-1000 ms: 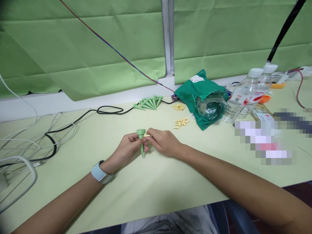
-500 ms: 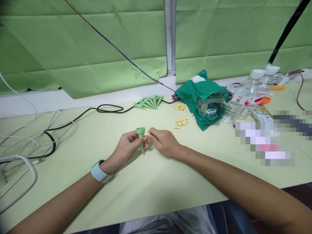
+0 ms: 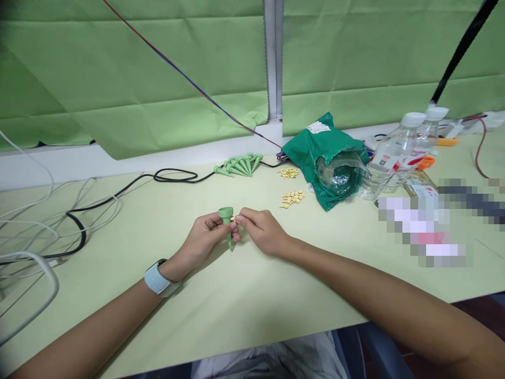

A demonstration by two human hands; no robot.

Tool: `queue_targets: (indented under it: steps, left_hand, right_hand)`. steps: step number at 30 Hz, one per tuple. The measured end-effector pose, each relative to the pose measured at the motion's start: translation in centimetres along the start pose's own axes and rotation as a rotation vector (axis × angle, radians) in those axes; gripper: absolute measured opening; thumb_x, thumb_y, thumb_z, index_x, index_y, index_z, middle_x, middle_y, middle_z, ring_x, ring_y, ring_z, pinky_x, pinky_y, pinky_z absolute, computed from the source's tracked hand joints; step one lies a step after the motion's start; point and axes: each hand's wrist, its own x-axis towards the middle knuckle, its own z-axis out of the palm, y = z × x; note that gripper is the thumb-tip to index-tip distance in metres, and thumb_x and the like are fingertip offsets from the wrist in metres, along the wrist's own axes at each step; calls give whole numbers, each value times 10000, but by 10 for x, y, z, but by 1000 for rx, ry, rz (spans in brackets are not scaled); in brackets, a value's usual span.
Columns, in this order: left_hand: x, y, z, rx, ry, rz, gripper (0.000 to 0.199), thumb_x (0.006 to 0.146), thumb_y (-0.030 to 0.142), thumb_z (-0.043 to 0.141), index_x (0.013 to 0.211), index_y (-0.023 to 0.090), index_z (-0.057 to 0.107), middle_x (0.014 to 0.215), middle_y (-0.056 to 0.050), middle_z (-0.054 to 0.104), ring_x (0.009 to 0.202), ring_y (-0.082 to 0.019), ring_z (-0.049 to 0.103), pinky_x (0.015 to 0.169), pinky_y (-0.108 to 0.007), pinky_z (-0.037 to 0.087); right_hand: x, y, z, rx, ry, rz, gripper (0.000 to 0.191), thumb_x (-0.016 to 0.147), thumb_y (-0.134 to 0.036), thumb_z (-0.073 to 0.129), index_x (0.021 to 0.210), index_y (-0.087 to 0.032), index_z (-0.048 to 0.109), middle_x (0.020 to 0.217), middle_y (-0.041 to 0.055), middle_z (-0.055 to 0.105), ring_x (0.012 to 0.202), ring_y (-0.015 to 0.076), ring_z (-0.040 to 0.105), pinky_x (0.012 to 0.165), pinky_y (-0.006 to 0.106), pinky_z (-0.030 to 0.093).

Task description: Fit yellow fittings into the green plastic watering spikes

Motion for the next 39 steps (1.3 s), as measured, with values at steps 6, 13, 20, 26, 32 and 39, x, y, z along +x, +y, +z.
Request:
queue_targets:
  steps: [6,13,20,26,32,39]
  left_hand:
    - [-1,1,0,-11,-80,11,182,869,318,732,842,139,720,813,-83,730,736,-181,686,708,-303,548]
    - [0,1,-3,-28,-56,-5,178,853,308,750,902,140,716,807,-73,714,732,-189,689,686,-314,556]
    - [1,-1,-2,-21,-56,-18,170,859,304,736,865,135,726,808,-84,721,717,-180,677,687,-309,546]
    - [0,1,-2,-12,-67,-24,151,841,292,743,883,147,733,791,-74,717,719,-184,676,695,-309,543]
    - [1,3,-3,48,-43,-30,172,836,310,746,908,155,729,764,-65,712,716,-191,686,690,-311,537]
    - [3,5,-3,99,-16,-29,189,860,341,717,907,159,702,798,-64,708,764,-196,692,730,-320,537]
  right_hand:
    - [-3,6,-3,-294,67,-182,234,1043,-297,398,886,-199,539,761,13,625,626,135,511,605,259,335]
    - [-2,2,5,-240,107,-119,317,1070,-307,340,823,-206,512,780,18,592,686,144,529,647,265,362]
    - [-2,1,1,-364,109,-111,296,1060,-336,374,849,-198,528,799,19,605,649,134,498,611,267,321]
    - [-2,2,-1,-354,56,-137,254,1054,-292,359,903,-205,544,847,32,624,707,148,534,645,266,343]
    - [1,2,4,-65,60,22,317,1044,-351,406,776,-208,495,702,-23,556,645,130,501,626,255,343]
    - [5,5,4,47,56,95,333,1035,-380,424,763,-200,489,687,-40,534,652,120,475,621,249,334]
